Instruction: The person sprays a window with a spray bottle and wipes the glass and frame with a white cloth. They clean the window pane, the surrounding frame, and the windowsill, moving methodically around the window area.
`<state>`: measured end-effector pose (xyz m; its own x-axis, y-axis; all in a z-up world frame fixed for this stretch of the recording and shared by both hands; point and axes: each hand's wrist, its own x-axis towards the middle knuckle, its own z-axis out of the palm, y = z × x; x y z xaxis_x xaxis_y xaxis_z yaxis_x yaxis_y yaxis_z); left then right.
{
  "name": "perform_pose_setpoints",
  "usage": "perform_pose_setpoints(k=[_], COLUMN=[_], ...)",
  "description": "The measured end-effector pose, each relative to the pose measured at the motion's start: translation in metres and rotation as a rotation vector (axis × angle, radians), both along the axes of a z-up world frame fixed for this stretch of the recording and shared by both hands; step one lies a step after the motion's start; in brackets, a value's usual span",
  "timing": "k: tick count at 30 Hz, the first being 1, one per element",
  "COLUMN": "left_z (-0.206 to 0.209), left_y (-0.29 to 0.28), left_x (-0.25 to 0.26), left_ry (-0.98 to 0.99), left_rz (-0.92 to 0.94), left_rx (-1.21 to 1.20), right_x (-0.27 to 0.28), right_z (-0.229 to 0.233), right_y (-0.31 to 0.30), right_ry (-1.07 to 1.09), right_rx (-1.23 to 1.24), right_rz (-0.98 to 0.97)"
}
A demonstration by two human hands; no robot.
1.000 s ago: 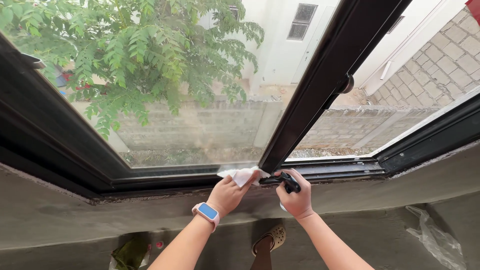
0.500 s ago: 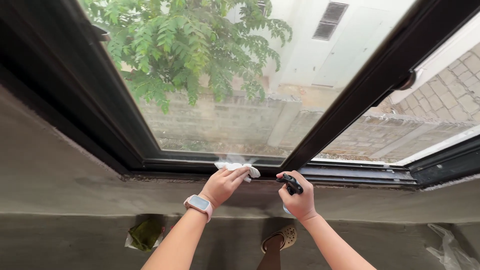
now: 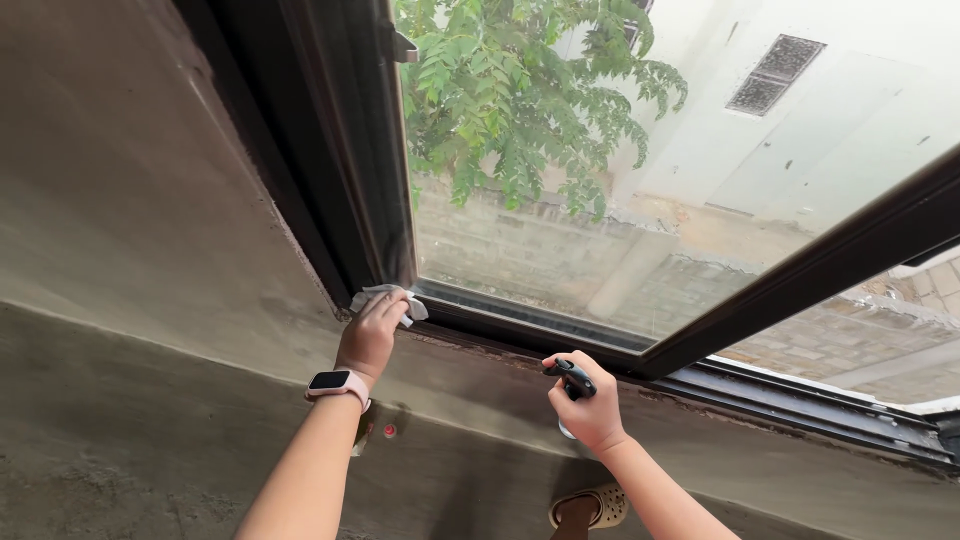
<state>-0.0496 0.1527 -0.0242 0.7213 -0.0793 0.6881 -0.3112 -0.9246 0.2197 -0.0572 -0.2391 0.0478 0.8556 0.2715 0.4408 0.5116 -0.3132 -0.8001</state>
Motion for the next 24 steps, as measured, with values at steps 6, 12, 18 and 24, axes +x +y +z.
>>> perform_pose_setpoints(k=[6,12,18,24], left_z=[0.044,0.029,-0.010,-0.002], left_y=[-0.050,-0.100,-0.167,-0.256], left_x=[-0.011,0.004,0.015,0.022], left_ry=[-0.063,-0.209,-0.187,-0.202], left_rz=[-0.113,-0.113,-0.151,-0.329], left_rx=[0.025,0.117,0.080,0.024], right_x=[0.006,0.008,-0.003,-0.022], right_z=[-0.003,0.003,0.000,-0.016], right_y=[0.005,-0.013,-0.054,-0.101], right_ry=[0.022,0.031,0.063,0.061], right_rx=[0.027,0.011,0.009,0.000], right_rz=[0.013,-0.039,-0.149,-0.238])
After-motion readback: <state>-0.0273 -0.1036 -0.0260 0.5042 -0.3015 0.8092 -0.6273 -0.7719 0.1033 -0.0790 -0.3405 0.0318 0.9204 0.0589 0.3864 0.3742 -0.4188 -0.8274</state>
